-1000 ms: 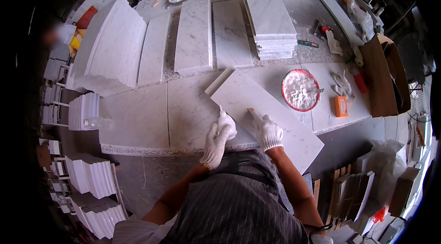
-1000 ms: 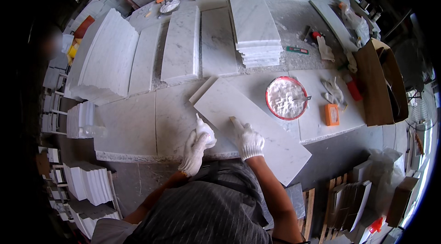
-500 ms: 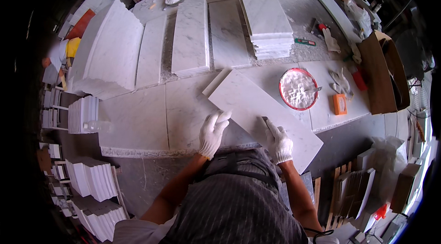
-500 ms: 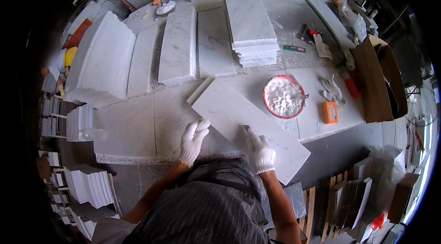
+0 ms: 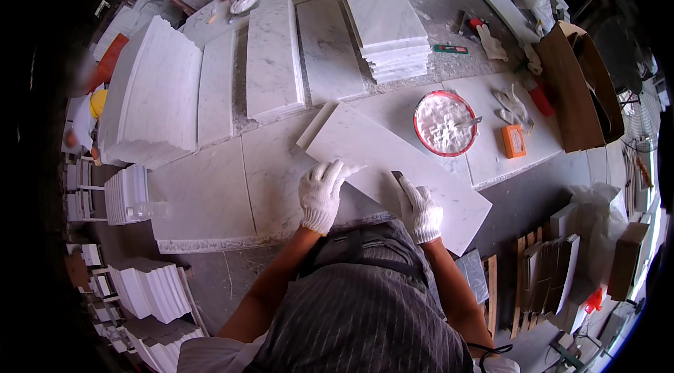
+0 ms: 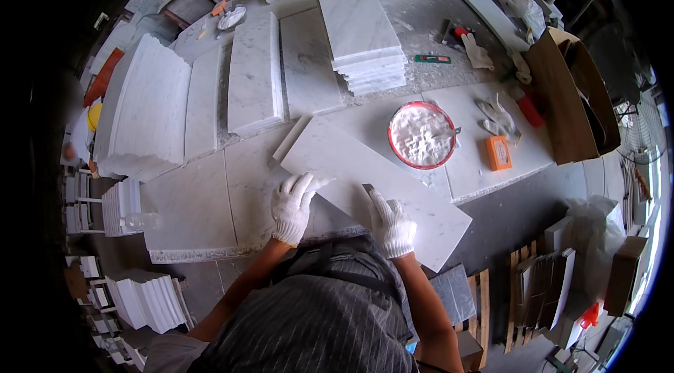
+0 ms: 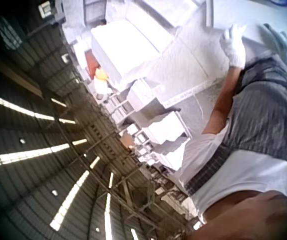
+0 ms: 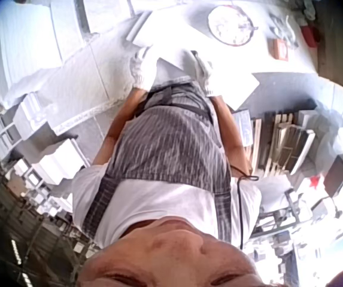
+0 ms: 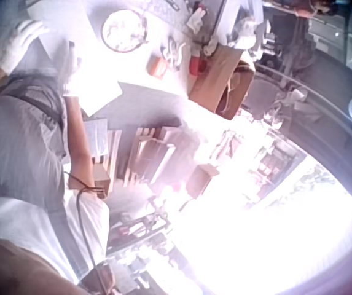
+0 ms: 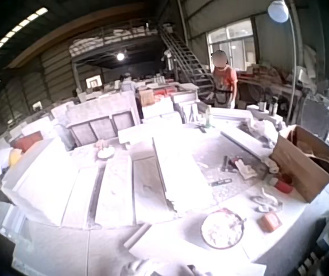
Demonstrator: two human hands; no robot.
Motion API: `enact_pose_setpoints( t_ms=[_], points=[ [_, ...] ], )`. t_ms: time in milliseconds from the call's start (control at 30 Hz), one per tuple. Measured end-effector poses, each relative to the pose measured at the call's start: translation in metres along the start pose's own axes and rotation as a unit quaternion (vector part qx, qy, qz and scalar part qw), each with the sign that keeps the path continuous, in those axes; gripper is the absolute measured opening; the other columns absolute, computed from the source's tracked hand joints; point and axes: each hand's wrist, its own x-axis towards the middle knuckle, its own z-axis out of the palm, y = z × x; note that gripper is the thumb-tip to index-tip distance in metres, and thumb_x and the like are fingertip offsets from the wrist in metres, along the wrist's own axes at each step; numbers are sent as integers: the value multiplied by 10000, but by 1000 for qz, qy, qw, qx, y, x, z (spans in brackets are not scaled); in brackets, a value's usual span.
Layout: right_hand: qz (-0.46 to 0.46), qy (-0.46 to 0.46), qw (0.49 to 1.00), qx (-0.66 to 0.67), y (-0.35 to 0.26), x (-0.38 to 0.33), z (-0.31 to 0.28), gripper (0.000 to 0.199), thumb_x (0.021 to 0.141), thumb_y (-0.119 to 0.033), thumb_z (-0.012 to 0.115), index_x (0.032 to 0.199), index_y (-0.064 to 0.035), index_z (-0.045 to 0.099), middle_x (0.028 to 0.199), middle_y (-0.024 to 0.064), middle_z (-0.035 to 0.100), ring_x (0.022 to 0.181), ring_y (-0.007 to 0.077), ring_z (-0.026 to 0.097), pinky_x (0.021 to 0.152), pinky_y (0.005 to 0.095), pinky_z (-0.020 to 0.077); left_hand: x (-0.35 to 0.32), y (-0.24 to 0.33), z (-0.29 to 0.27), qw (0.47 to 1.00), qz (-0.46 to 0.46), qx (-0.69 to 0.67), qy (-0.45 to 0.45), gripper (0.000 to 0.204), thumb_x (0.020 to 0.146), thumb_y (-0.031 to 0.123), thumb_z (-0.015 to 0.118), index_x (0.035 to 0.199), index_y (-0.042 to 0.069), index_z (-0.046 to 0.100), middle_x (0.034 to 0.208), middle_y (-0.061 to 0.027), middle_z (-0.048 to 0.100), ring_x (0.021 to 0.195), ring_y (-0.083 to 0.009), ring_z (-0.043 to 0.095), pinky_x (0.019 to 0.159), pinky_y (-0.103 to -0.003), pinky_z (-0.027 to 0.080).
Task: The person applies a white paste to the edges of rectangular stone slabs using a putty knife, then smooths the edges with a sanding block. The person repeats this process on multiple slabs and stacks the finished pieces.
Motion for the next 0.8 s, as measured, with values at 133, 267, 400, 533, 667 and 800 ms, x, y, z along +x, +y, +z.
enact_pose_setpoints(
  t_ms=[133, 267, 400, 533, 667, 800],
  points=[
    [5, 0, 1000, 8, 1, 0, 2, 313, 872, -206, 691, 1184, -203, 682, 780, 74, 630, 651, 283, 646, 540, 427, 514, 1, 1, -1, 999, 4, 35, -15, 357, 843, 254, 686, 1190, 178, 649, 1030, -45, 628, 960, -286, 610, 839, -450, 476],
    [6, -4, 1000, 4, 4, -2, 3, 314, 871, -207, 692, 1185, -201, 681, 780, 77, 629, 650, 285, 647, 540, 425, 514, -2, 0, 3, 998, 5, 59, -22, 362, 827, 266, 694, 1178, 185, 657, 1046, -36, 620, 988, -276, 599, 853, -451, 470],
    [3, 0, 1000, 15, 2, 0, 2, 317, 870, -204, 692, 1187, -202, 681, 780, 78, 630, 648, 286, 647, 538, 423, 516, -4, -2, 7, 997, 18, 71, -20, 363, 817, 260, 697, 1173, 197, 659, 1058, -26, 615, 1013, -274, 588, 865, -453, 466],
    [5, -1, 1000, 11, 1, 1, 0, 318, 868, -198, 693, 1186, -203, 682, 777, 83, 628, 648, 287, 645, 537, 424, 515, -3, -1, 7, 997, 29, 69, -16, 352, 822, 251, 688, 1170, 206, 658, 1053, -19, 611, 1021, -271, 578, 872, -453, 464],
    [1, -2, 1000, 2, 1, 1, 0, 318, 866, -189, 695, 1183, -196, 684, 771, 88, 625, 646, 288, 641, 537, 424, 514, -2, 1, 7, 997, 27, 75, -24, 345, 828, 254, 681, 1169, 212, 655, 1049, -14, 608, 1023, -267, 573, 867, -454, 466],
    [-5, 2, 1000, 3, 1, 2, -1, 316, 865, -183, 695, 1181, -187, 686, 764, 87, 622, 640, 286, 638, 533, 421, 510, 0, 3, 5, 996, 25, 79, -31, 343, 832, 248, 675, 1172, 215, 652, 1047, -14, 606, 1020, -265, 574, 864, -455, 466]
  ],
)
